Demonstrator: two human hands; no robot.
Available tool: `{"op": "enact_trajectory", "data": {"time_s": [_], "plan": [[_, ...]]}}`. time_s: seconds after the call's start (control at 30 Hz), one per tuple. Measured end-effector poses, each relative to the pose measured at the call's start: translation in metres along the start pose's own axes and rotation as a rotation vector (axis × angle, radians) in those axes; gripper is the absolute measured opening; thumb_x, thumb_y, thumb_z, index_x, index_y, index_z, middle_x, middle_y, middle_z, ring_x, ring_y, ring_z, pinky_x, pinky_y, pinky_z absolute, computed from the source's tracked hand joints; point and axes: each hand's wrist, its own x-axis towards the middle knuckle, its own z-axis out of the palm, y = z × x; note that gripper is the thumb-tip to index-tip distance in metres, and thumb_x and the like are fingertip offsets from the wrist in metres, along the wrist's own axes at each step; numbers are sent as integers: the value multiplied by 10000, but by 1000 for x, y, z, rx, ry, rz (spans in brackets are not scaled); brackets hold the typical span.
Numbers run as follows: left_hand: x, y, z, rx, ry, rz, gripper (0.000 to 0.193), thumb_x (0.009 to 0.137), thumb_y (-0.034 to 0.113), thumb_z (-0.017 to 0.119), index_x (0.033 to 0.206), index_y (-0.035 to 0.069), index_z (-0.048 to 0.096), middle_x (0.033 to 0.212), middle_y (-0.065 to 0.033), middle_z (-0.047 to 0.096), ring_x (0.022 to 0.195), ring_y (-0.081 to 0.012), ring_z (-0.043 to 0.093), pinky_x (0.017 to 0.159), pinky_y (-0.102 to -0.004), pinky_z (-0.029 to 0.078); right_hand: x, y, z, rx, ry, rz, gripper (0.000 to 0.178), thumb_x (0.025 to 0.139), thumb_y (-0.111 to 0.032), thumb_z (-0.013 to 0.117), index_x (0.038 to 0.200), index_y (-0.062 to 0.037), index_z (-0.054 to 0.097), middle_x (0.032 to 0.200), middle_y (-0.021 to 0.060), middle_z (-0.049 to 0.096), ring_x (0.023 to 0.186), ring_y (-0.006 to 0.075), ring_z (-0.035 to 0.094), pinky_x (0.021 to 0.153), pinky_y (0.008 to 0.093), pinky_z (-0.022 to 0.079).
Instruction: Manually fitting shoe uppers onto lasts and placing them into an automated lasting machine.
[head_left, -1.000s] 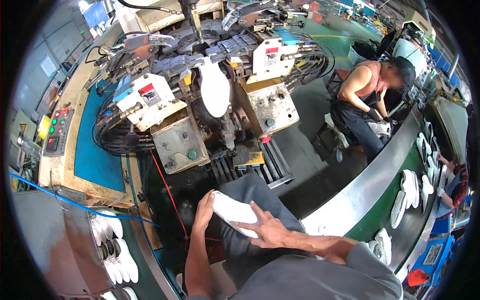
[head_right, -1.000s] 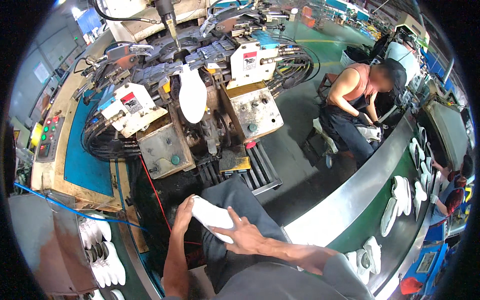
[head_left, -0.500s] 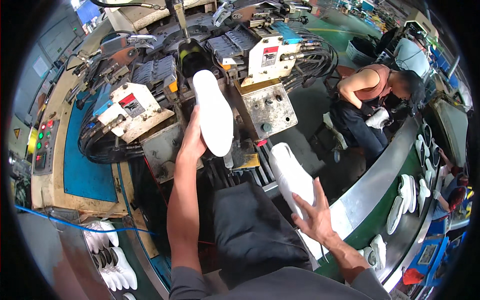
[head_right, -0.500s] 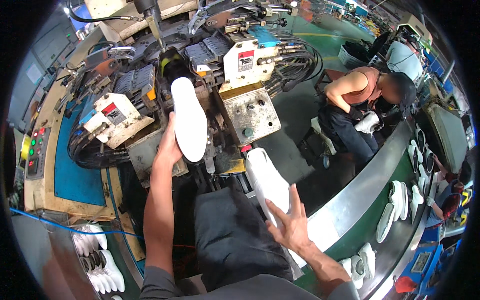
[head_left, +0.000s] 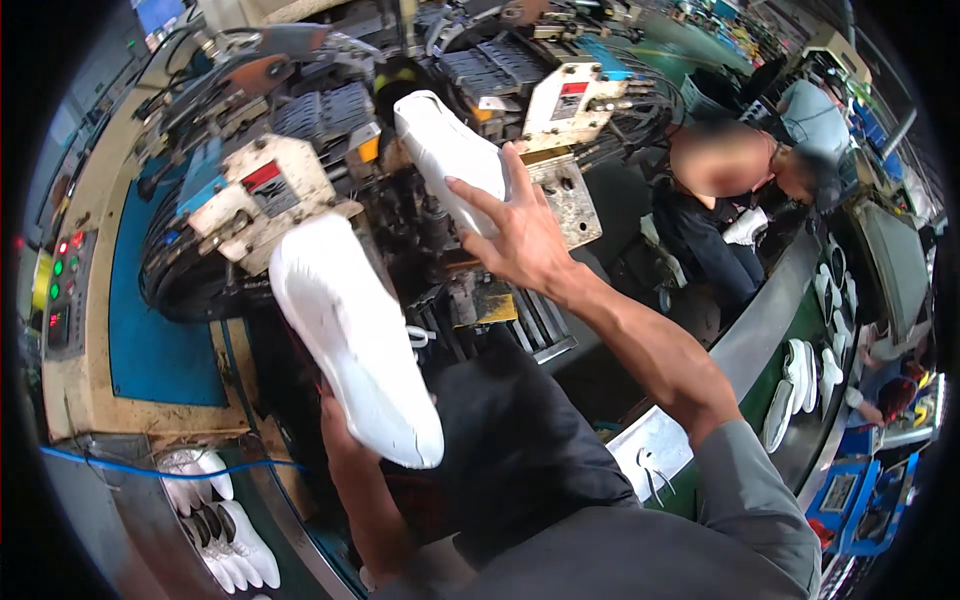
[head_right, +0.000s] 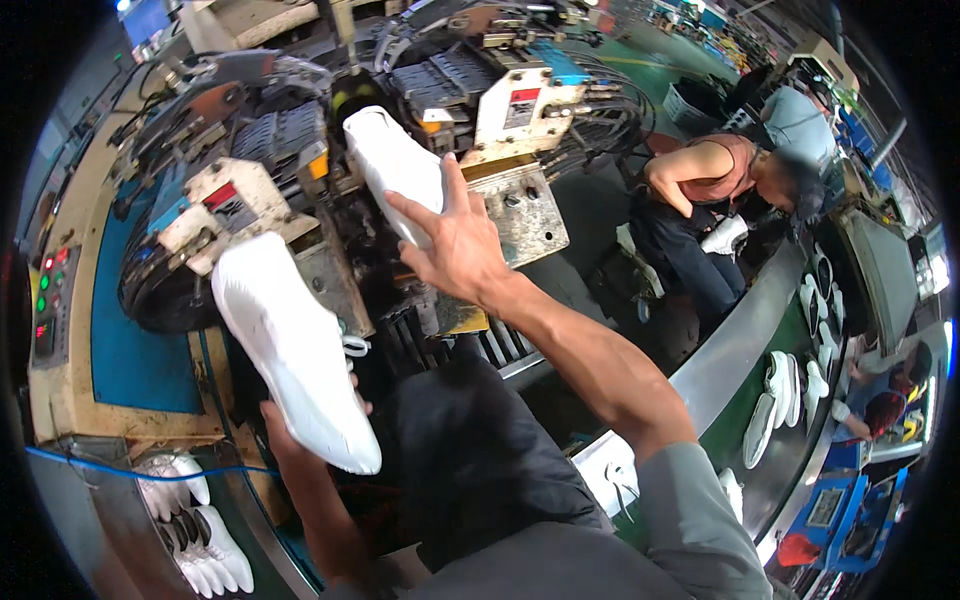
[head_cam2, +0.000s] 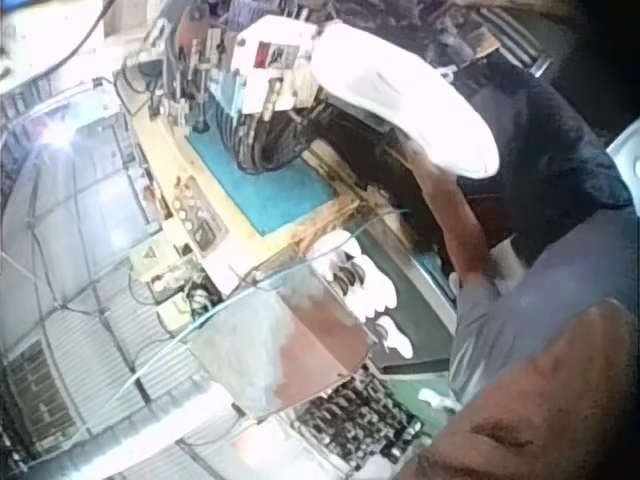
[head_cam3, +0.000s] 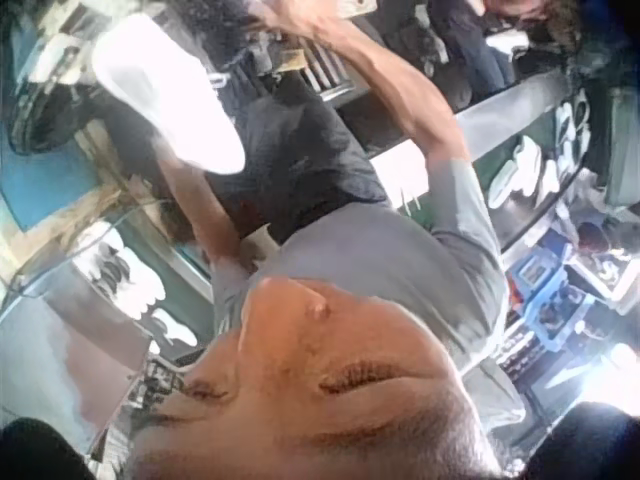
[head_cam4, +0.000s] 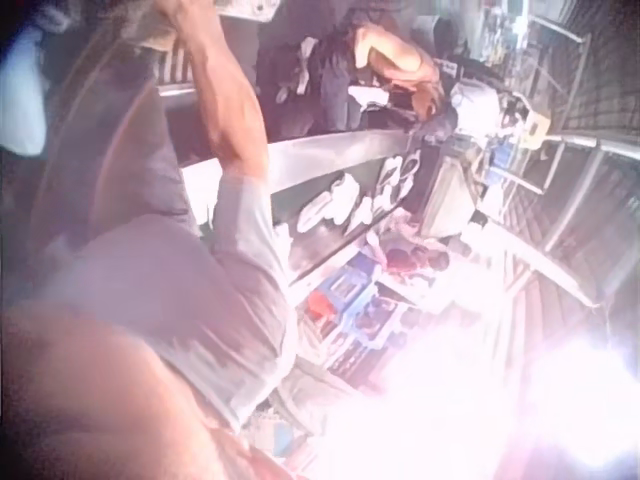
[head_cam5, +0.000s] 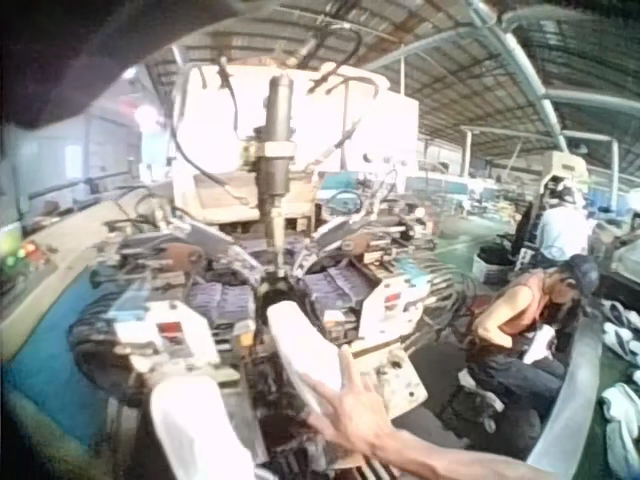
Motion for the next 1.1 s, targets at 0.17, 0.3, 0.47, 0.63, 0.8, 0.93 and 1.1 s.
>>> {"op": "enact_trajectory", "data": {"time_s": [0.17, 0.3, 0.47, 0.63, 0.8, 0.93, 1.1], "plan": [[-93, 1, -24, -5, 151, -36, 1145, 937, 783, 639, 1751, 101, 211, 1592, -284, 484, 1407, -459, 581, 1088, -623, 556, -10, -18, 33, -82, 13, 83, 770, 891, -299, 823, 1609, -422, 575, 1737, 406, 176, 1357, 643, 527, 1133, 594, 539], [-134, -3, -21, 29, 251, -107, 1077, 963, 706, 624, 1767, 128, 202, 1694, -247, 399, 1511, -444, 503, 1178, -596, 497, -22, -14, 40, -50, 48, 108, 754, 895, -299, 811, 1604, -420, 583, 1744, 400, 162, 1392, 646, 503, 1158, 588, 522], [-159, -10, 3, -73, 325, -114, 941, 981, 527, 593, 1764, 139, 243, 1718, -202, 405, 1532, -417, 484, 1245, -576, 421, -23, -19, 41, -11, 22, 161, 745, 907, -336, 800, 1609, -429, 571, 1765, 387, 123, 1372, 638, 519, 1167, 594, 513], [-175, -22, 17, -120, 274, -116, 889, 1002, 497, 560, 1756, 132, 261, 1694, -193, 439, 1525, -398, 492, 1242, -559, 421, -29, -13, 39, 0, 36, 163, 747, 912, -336, 795, 1615, -429, 561, 1770, 383, 109, 1364, 635, 522, 1162, 597, 515], [-179, -29, 33, -120, 248, -120, 880, 1002, 505, 558, 1743, 123, 280, 1690, -196, 440, 1521, -391, 496, 1235, -552, 429, -11, -21, 37, 25, 12, 165, 755, 888, -350, 811, 1603, -424, 580, 1764, 385, 134, 1336, 626, 543, 1132, 592, 542], [-175, -30, 51, -114, 293, -123, 874, 1007, 508, 542, 1738, 106, 279, 1669, -207, 464, 1501, -392, 521, 1216, -544, 454, -25, -27, 40, -15, 13, 153, 766, 875, -320, 821, 1598, -424, 588, 1757, 394, 140, 1312, 633, 550, 1090, 598, 568], [-181, -21, 58, 110, 231, -104, 858, 1032, 465, 522, 1737, 55, 254, 1622, -228, 514, 1450, -387, 577, 1168, -533, 504, -29, -30, 48, -6, -25, 181, 779, 866, -312, 837, 1596, -414, 585, 1751, 411, 122, 1365, 636, 490, 1093, 620, 550]]}}
